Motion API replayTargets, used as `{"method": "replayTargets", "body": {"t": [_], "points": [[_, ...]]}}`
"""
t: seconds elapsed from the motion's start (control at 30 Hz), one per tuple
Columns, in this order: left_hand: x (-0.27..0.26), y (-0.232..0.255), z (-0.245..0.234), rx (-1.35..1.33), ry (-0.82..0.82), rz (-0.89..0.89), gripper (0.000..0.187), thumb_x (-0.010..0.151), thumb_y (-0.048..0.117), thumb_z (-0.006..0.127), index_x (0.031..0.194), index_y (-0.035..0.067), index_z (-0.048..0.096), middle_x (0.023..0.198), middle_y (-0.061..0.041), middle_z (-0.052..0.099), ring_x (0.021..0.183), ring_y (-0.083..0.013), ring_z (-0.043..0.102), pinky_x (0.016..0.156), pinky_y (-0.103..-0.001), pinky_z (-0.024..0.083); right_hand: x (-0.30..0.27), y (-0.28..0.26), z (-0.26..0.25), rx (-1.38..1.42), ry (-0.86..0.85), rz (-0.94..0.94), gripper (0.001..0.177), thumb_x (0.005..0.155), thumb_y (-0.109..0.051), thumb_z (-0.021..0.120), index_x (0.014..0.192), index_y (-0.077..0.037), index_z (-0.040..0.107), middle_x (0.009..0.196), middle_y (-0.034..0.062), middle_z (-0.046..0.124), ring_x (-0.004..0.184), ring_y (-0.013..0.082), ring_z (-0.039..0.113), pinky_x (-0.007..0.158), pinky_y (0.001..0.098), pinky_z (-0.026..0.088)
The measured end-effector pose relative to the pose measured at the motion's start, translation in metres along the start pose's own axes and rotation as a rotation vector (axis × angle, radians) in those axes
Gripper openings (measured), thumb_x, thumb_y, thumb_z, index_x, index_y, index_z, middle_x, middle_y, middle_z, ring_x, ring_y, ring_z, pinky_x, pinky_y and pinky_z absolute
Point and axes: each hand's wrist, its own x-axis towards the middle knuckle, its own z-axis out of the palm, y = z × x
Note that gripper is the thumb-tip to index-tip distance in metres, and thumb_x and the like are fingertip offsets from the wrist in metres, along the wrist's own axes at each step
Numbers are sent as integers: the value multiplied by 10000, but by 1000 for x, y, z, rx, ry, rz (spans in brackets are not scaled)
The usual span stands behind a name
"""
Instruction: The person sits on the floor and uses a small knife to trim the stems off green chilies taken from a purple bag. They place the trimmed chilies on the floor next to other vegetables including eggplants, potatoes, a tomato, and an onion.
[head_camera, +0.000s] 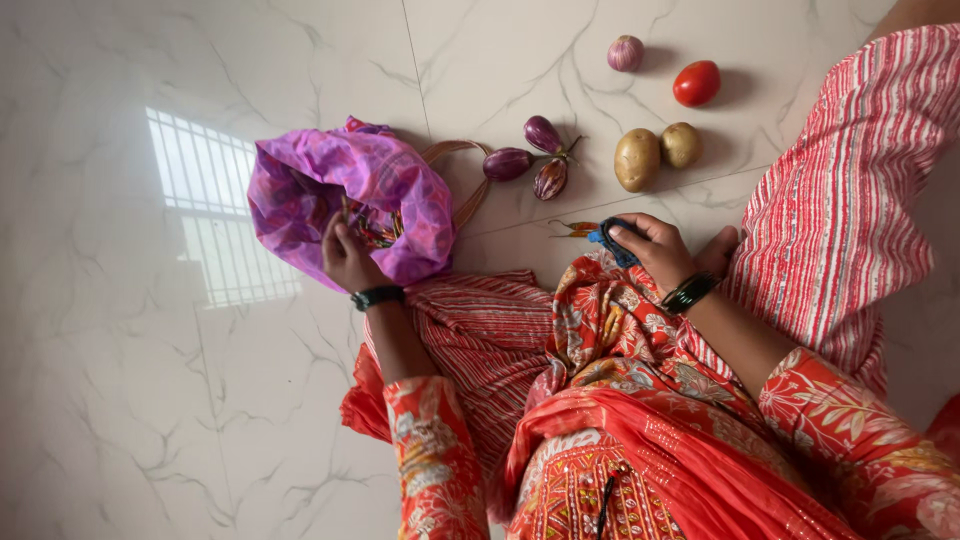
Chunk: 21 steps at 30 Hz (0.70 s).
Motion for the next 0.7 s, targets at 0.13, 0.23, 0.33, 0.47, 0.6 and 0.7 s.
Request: {"method": "replayTargets", "body": {"t": [0.13,0.23,0.33,0.47,0.6,0.7], "points": [[-92,45,26,-330,-347,-178,130,1014,108,662,1124,70,719,1038,-40,756,776,-62,612,685,-227,498,-5,-16,4,198,31,47,276,1022,-220,640,1178,7,669,983,60,733,812,128,697,740,288,562],[-175,49,56,-243,-666,-472,91,946,160,775,1006,93,759,869,-12,740,719,-71,612,650,-244,489,-6,-26,3,282,5,52,319,1040,-286,585,1173,-8,670,971,70,741,806,160,712,731,322,573],[-230,41,88,-55,-919,-562,117,922,132,777,993,45,745,863,-24,752,728,-80,637,652,-254,520,-6,-19,4,198,-131,123,381,1046,-340,545,1186,-13,681,955,69,746,821,157,704,748,315,558],[-247,30,109,31,-1028,-605,153,935,121,768,997,-11,723,857,-37,745,742,-86,659,660,-248,544,-8,7,13,61,-307,127,410,1062,-334,569,1261,6,683,1064,32,721,969,88,647,886,260,514],[-241,10,110,11,-975,-631,160,932,86,759,1045,-12,704,897,-26,746,767,-67,681,677,-229,572,-4,5,7,68,-350,145,390,1029,-272,642,1313,-6,672,1091,68,724,978,93,642,891,271,516],[-234,-3,111,-127,-934,-694,164,999,99,686,1134,18,730,878,-17,707,680,-57,573,571,-213,460,0,2,9,-47,-295,102,407,930,-176,712,1301,-25,638,1161,34,714,1046,73,649,933,259,525]]}}
